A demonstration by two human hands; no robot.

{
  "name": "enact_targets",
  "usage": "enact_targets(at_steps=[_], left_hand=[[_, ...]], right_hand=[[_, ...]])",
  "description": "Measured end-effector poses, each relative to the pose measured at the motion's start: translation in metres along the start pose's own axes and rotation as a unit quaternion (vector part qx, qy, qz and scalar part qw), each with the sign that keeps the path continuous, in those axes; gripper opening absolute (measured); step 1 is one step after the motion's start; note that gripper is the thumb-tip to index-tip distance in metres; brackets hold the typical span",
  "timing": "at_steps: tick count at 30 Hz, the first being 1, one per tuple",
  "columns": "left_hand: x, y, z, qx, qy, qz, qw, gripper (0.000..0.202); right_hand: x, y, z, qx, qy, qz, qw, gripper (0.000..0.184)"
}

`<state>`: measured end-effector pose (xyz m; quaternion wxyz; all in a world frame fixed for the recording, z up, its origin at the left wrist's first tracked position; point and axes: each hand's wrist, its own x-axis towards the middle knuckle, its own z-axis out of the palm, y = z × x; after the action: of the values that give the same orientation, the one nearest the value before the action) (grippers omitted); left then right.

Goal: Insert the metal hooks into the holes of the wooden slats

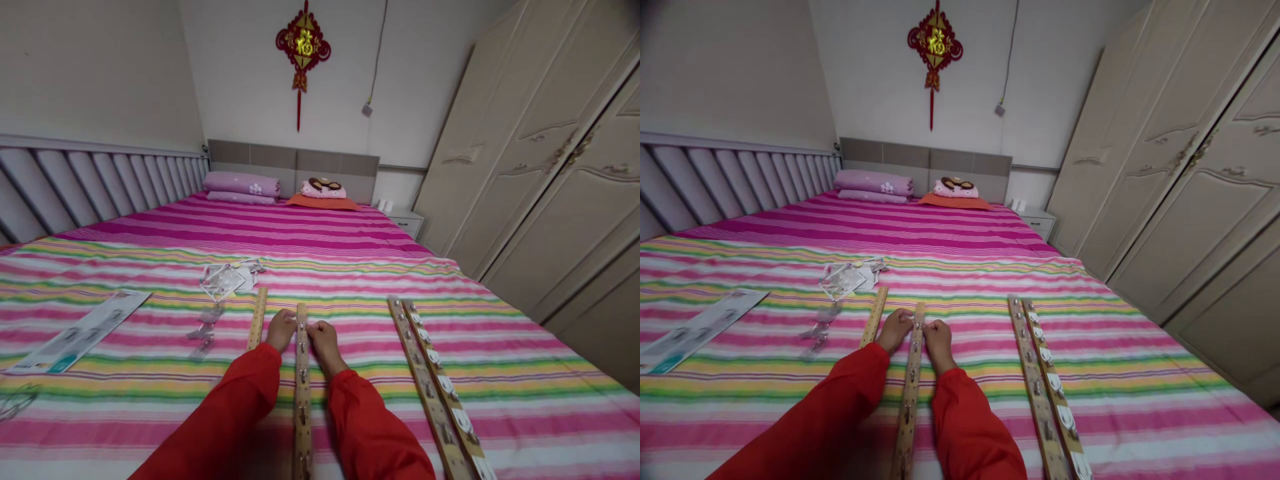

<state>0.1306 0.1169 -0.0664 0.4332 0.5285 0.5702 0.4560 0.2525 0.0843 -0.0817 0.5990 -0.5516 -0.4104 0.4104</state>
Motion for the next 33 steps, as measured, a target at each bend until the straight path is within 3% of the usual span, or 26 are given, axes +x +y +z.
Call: enact_targets(at_steps=[5, 9, 14, 20, 23, 27, 33], left_hand=[[-0.002, 0.000, -0.003, -0.012, -0.046, 0.034, 0.998, 0.031], [-0.003, -0.002, -0.003, -0.018, -0.083, 0.046, 0.995, 0.030], [0.001, -0.009, -0.004, -0.007, -0.127, 0.062, 0.990, 0.034], [0.008, -0.020, -0.003, 0.003, -0.139, 0.046, 0.989, 0.037], [0.007, -0.018, -0.002, 0.000, -0.139, 0.024, 0.990, 0.041], [0.002, -0.006, -0.003, -0.008, -0.144, 0.000, 0.990, 0.045], [-0.020, 0.022, -0.010, -0.034, -0.144, -0.067, 0.987, 0.066]], right_hand=[[-0.002, 0.002, 0.001, 0.007, 0.006, 0.006, 1.000, 0.010], [-0.004, -0.001, 0.000, -0.016, -0.043, -0.016, 0.999, 0.035], [-0.007, -0.013, -0.004, -0.191, -0.119, -0.059, 0.973, 0.038], [-0.007, -0.026, -0.003, -0.341, -0.142, -0.031, 0.929, 0.040], [-0.003, -0.024, -0.005, -0.321, -0.159, -0.026, 0.933, 0.041], [0.002, -0.013, -0.010, -0.188, -0.170, -0.029, 0.967, 0.047], [0.002, 0.003, -0.012, -0.116, -0.106, -0.008, 0.987, 0.067]])
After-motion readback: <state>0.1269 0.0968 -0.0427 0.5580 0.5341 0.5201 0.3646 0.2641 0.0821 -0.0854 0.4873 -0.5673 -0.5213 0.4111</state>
